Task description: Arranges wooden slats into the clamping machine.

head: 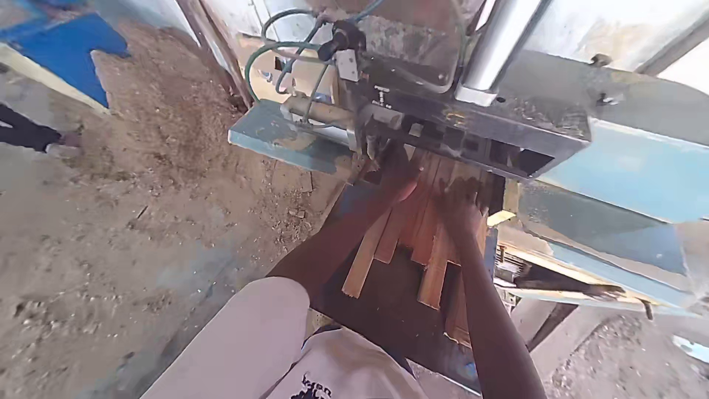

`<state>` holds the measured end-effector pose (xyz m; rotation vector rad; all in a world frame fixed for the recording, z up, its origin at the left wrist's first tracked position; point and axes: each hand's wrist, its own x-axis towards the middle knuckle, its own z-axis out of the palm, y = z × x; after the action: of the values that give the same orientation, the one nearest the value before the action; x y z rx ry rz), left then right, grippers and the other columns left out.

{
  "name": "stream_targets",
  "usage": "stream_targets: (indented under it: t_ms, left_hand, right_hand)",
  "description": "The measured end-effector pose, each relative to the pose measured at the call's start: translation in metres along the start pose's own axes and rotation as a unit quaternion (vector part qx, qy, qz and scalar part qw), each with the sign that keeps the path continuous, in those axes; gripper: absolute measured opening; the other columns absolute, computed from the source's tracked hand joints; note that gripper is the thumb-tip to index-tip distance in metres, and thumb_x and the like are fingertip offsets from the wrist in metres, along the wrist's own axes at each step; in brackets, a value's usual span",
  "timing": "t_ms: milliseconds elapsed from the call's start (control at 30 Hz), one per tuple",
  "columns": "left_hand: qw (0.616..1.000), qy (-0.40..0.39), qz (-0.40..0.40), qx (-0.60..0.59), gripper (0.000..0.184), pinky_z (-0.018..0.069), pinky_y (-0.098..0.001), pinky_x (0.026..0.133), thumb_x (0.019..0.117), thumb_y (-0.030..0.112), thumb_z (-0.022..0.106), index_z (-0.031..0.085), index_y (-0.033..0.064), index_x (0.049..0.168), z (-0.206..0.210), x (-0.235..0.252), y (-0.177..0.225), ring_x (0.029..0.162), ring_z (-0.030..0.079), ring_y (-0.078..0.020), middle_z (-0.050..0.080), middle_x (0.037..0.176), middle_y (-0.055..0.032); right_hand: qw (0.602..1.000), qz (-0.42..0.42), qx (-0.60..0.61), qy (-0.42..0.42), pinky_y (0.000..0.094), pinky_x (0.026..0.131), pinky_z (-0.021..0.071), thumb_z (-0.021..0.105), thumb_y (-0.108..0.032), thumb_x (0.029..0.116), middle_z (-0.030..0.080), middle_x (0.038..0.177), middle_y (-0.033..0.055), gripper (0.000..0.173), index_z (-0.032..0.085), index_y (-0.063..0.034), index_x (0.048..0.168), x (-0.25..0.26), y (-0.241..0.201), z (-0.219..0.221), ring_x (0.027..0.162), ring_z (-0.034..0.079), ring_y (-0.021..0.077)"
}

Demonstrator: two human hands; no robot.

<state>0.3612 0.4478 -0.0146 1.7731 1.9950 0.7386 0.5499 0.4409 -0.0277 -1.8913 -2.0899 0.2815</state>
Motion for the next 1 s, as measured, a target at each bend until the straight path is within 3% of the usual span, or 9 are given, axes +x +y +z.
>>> stream_targets:
  t_ms: [133, 300, 400, 500, 567, 700, 833, 967, 1000]
  left_hand:
    - [0.999, -0.029, 0.012, -0.020, 0.048, 0.0426, -0.0605, 0.109, 0.1100, 0.042, 0.039, 0.060, 0.0110, 0.141, -0.010, 0.028, 0.013, 0.133, 0.056, -0.0341, 0.063, 0.139, -0.0162]
    - [0.990, -0.033, -0.008, -0.135, 0.058, 0.0398, -0.0588, 0.113, 0.1069, 0.046, 0.047, 0.050, 0.0085, 0.151, -0.011, 0.032, -0.011, 0.137, 0.053, -0.0353, 0.058, 0.144, -0.0206]
    - [0.973, -0.061, -0.035, -0.219, 0.059, 0.0386, -0.0559, 0.115, 0.1035, 0.038, 0.060, 0.051, -0.0062, 0.142, -0.023, 0.019, -0.039, 0.136, 0.051, -0.0392, 0.056, 0.141, -0.0295]
    - [0.963, -0.170, -0.037, -0.205, 0.049, 0.0411, -0.0572, 0.111, 0.1053, 0.038, 0.056, 0.066, -0.0038, 0.127, -0.016, 0.001, -0.036, 0.128, 0.059, -0.0384, 0.065, 0.129, -0.0266]
    - [0.959, -0.157, -0.053, -0.230, 0.047, 0.0448, -0.0561, 0.108, 0.1029, 0.039, 0.060, 0.069, -0.0033, 0.121, -0.005, -0.001, -0.041, 0.121, 0.063, -0.0364, 0.068, 0.122, -0.0249]
    - [0.968, -0.098, -0.049, -0.226, 0.079, 0.0425, -0.0553, 0.112, 0.0935, 0.039, 0.074, 0.040, -0.0062, 0.149, 0.002, -0.003, -0.046, 0.131, 0.055, -0.0378, 0.056, 0.138, -0.0293]
    - [0.978, -0.102, -0.085, -0.161, 0.098, 0.0384, -0.0563, 0.116, 0.0919, 0.048, 0.073, 0.022, -0.0012, 0.160, -0.012, -0.026, -0.040, 0.141, 0.047, -0.0379, 0.046, 0.152, -0.0268]
    - [0.974, -0.067, -0.063, -0.206, 0.091, 0.0410, -0.0562, 0.114, 0.0919, 0.051, 0.072, 0.033, -0.0033, 0.154, 0.013, -0.014, -0.052, 0.139, 0.048, -0.0379, 0.048, 0.149, -0.0276]
    - [0.970, -0.061, -0.049, -0.229, 0.095, 0.0367, -0.0548, 0.118, 0.0919, 0.045, 0.074, 0.026, -0.0047, 0.157, 0.016, -0.009, -0.051, 0.144, 0.042, -0.0377, 0.041, 0.155, -0.0282]
  right_hand:
    - [1.000, 0.001, -0.013, 0.000, 0.0691, 0.117, 0.0222, 0.031, -0.046, 0.1094, 0.031, 0.166, 0.0155, 0.055, 0.041, -0.0215, 0.157, 0.004, -0.004, 0.001, 0.156, 0.021, 0.0398]
    - [1.000, -0.002, -0.011, 0.006, 0.0669, 0.118, 0.0238, 0.032, -0.045, 0.1088, 0.035, 0.165, 0.0144, 0.055, 0.044, -0.0199, 0.156, 0.001, 0.000, -0.001, 0.154, 0.027, 0.0373]
    - [0.997, -0.068, -0.042, -0.020, 0.0683, 0.117, 0.0260, 0.040, -0.044, 0.1079, 0.034, 0.163, 0.0239, 0.060, 0.043, -0.0076, 0.155, -0.001, 0.003, -0.008, 0.153, 0.027, 0.0435]
    - [0.991, -0.115, -0.061, -0.016, 0.0665, 0.121, 0.0206, 0.041, -0.048, 0.1067, 0.030, 0.164, 0.0259, 0.066, 0.041, -0.0030, 0.155, -0.004, 0.024, -0.006, 0.154, 0.022, 0.0461]
    - [0.993, -0.102, -0.059, -0.007, 0.0641, 0.122, 0.0212, 0.042, -0.054, 0.1040, 0.032, 0.164, 0.0219, 0.069, 0.043, -0.0077, 0.156, -0.002, 0.024, 0.000, 0.154, 0.023, 0.0430]
    - [0.995, -0.077, -0.062, -0.031, 0.0599, 0.125, 0.0155, 0.047, -0.060, 0.1006, 0.026, 0.167, 0.0206, 0.080, 0.035, -0.0081, 0.159, -0.008, 0.020, -0.002, 0.156, 0.019, 0.0402]
    - [0.993, -0.107, -0.040, -0.017, 0.0605, 0.125, 0.0139, 0.046, -0.059, 0.1001, 0.028, 0.165, 0.0261, 0.080, 0.038, -0.0041, 0.158, -0.028, 0.019, -0.003, 0.155, 0.021, 0.0448]
    - [0.995, -0.095, -0.007, -0.001, 0.0667, 0.119, 0.0260, 0.055, -0.045, 0.1001, 0.038, 0.162, 0.0204, 0.064, 0.048, -0.0079, 0.153, -0.011, 0.024, -0.003, 0.152, 0.030, 0.0426]
    - [0.997, -0.082, -0.002, -0.011, 0.0680, 0.117, 0.0280, 0.057, -0.039, 0.1009, 0.037, 0.163, 0.0174, 0.061, 0.047, -0.0096, 0.154, -0.007, 0.027, -0.003, 0.152, 0.029, 0.0403]
